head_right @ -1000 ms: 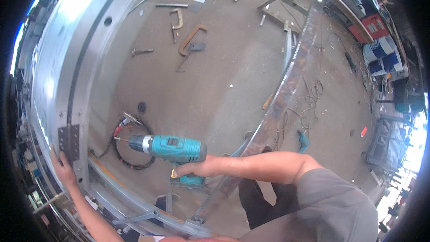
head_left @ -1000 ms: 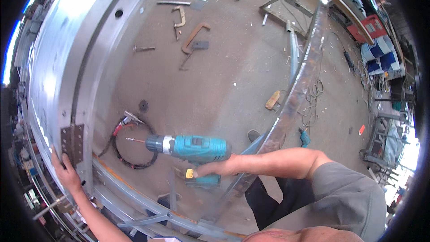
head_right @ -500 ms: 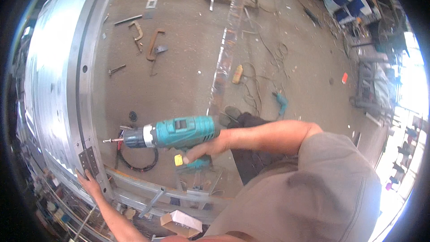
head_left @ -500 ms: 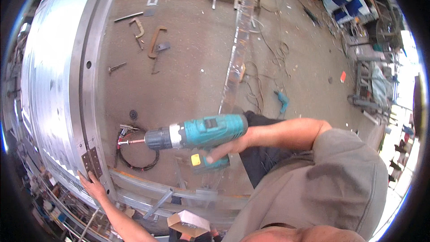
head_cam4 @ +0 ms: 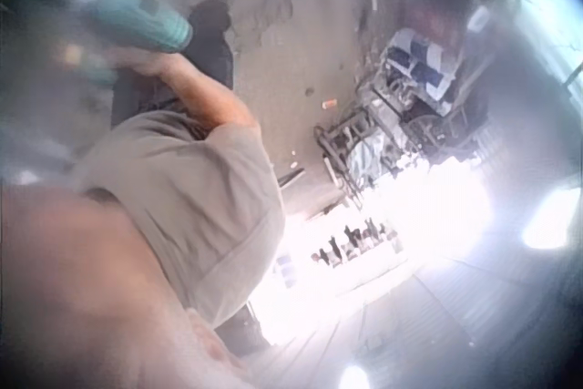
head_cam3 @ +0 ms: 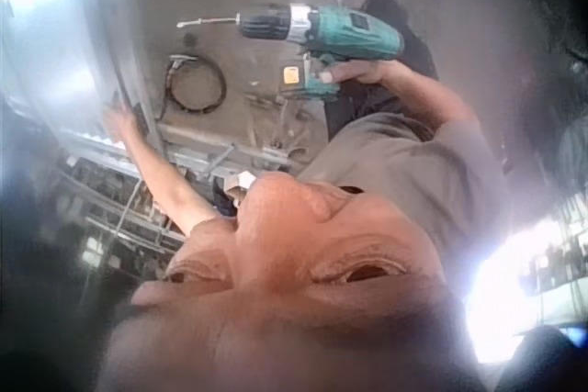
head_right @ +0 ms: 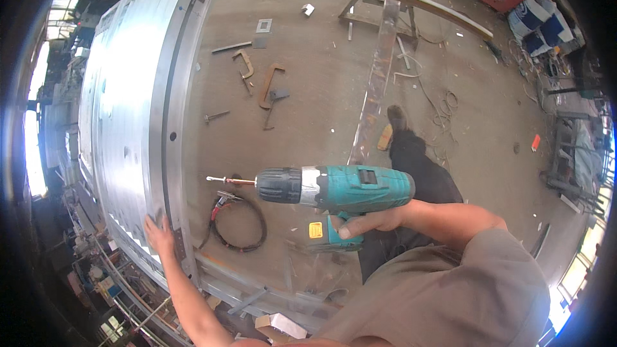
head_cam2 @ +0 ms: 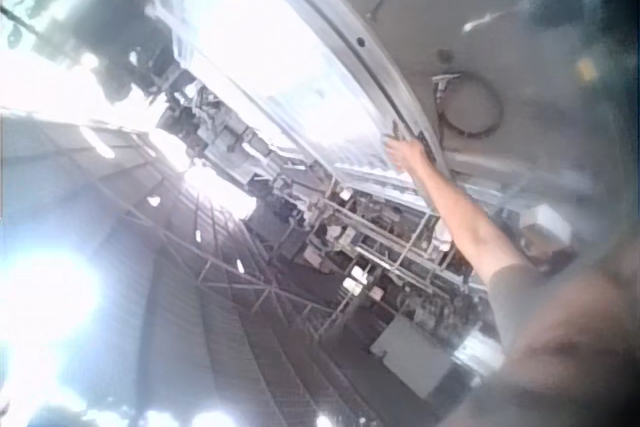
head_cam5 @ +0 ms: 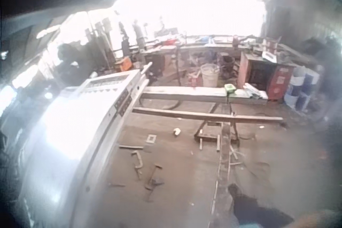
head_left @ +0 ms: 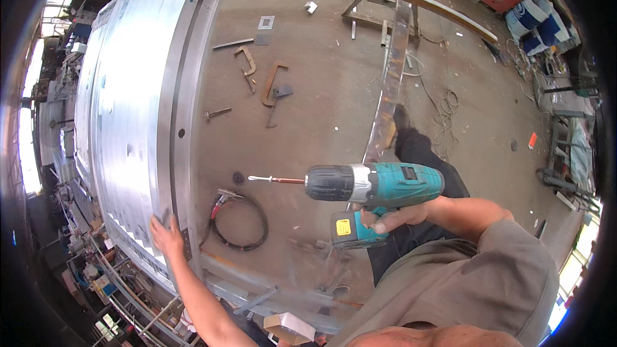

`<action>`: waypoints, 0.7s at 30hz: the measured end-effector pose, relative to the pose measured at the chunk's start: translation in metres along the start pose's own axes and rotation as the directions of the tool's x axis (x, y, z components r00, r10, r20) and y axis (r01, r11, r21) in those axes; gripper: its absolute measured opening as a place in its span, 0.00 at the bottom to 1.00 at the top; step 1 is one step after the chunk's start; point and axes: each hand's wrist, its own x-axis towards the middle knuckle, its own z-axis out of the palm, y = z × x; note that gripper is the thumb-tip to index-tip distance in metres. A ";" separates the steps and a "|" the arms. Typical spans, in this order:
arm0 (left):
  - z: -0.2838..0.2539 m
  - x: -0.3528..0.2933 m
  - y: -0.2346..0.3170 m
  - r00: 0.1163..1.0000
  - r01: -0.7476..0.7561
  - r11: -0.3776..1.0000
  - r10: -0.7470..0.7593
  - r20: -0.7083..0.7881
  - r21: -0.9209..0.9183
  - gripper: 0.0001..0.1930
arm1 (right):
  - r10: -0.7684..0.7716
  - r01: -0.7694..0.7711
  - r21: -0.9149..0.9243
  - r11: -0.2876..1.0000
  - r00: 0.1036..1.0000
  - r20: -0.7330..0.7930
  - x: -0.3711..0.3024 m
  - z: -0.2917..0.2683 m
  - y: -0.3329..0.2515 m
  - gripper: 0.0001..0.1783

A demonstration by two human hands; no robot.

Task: The person uses a cordless drill to drive screws into a metal frame structure. They repeatedly pick screws from a box, position them, and tighten them into the frame while standing in a workshop.

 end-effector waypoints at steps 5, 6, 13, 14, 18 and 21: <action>-0.038 0.090 0.164 0.980 -0.123 0.987 0.104 -0.171 -0.105 0.40 | 0.050 -0.045 -0.048 0.998 0.993 0.103 0.042 -0.096 -0.009 0.15; -0.047 0.111 0.196 0.980 -0.117 0.984 0.093 -0.174 -0.134 0.40 | 0.082 -0.072 -0.090 0.993 0.990 0.113 0.053 -0.115 -0.010 0.15; -0.090 0.230 0.403 0.925 -0.141 0.979 0.077 -0.372 -0.148 0.46 | 0.136 -0.187 0.165 0.968 0.951 0.278 0.147 -0.264 -0.011 0.24; -0.094 0.238 0.421 0.937 -0.067 0.988 0.014 -0.348 -0.142 0.46 | 0.136 -0.206 0.221 0.953 0.946 0.295 0.155 -0.280 -0.008 0.23; -0.097 0.253 0.462 0.897 0.083 0.995 -0.099 -0.430 -0.055 0.47 | -0.245 0.229 0.090 0.969 0.937 0.251 0.188 -0.317 0.013 0.20; -0.093 0.253 0.467 0.873 0.138 0.989 -0.144 -0.465 -0.046 0.46 | -0.264 0.242 0.116 0.963 0.933 0.244 0.196 -0.335 0.017 0.26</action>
